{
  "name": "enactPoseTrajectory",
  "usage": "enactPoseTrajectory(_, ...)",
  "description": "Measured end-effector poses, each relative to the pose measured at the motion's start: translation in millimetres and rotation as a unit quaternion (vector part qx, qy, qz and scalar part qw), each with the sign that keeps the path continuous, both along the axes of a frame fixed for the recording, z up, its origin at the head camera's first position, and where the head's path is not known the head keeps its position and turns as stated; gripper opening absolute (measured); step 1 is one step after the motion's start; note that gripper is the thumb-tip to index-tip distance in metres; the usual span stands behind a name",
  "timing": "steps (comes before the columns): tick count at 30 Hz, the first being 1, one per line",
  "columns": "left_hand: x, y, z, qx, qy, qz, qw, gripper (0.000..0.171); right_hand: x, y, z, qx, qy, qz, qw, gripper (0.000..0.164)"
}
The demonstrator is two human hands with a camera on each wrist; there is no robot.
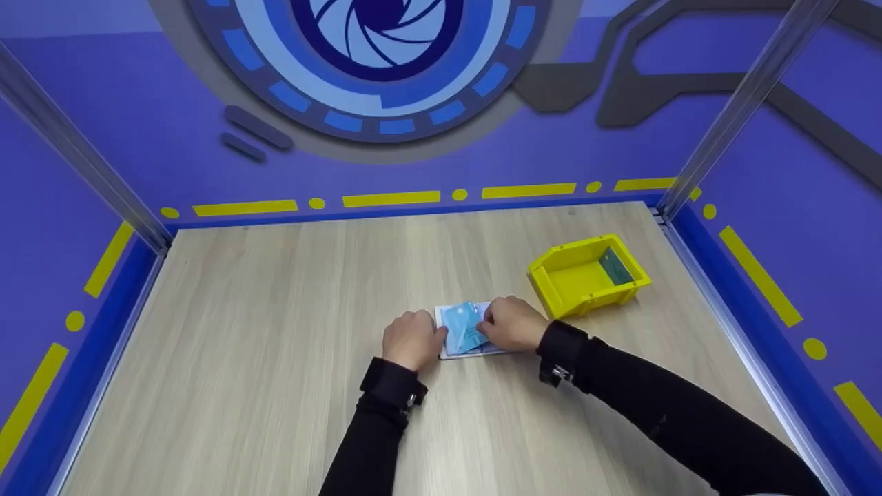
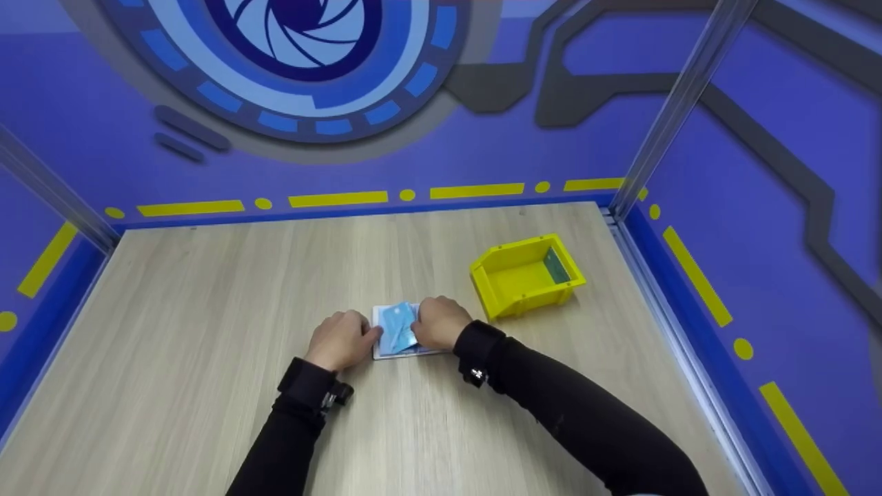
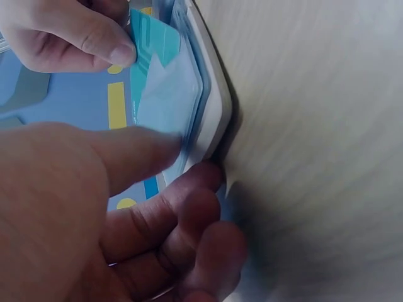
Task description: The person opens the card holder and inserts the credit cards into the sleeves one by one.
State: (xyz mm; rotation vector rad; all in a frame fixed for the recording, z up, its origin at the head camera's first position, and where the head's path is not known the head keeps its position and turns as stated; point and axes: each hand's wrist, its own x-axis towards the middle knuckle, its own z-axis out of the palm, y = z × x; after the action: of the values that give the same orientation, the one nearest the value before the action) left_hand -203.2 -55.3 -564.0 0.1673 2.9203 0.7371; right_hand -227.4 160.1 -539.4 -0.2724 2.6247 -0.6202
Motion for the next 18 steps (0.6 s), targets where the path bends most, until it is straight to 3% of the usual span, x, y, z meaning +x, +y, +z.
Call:
enactPoseTrajectory(12,-0.2,1,5.3,-0.009,0.005,0.001,0.9999,0.047,2.9,-12,0.3,0.013,-0.011,-0.003,1.000,0.039)
enactPoseTrajectory(18,-0.3,2,3.8,-0.005,0.005,0.003,1.0000,0.048,4.7,-18,-1.4,0.033,-0.025,0.005,0.999,0.033)
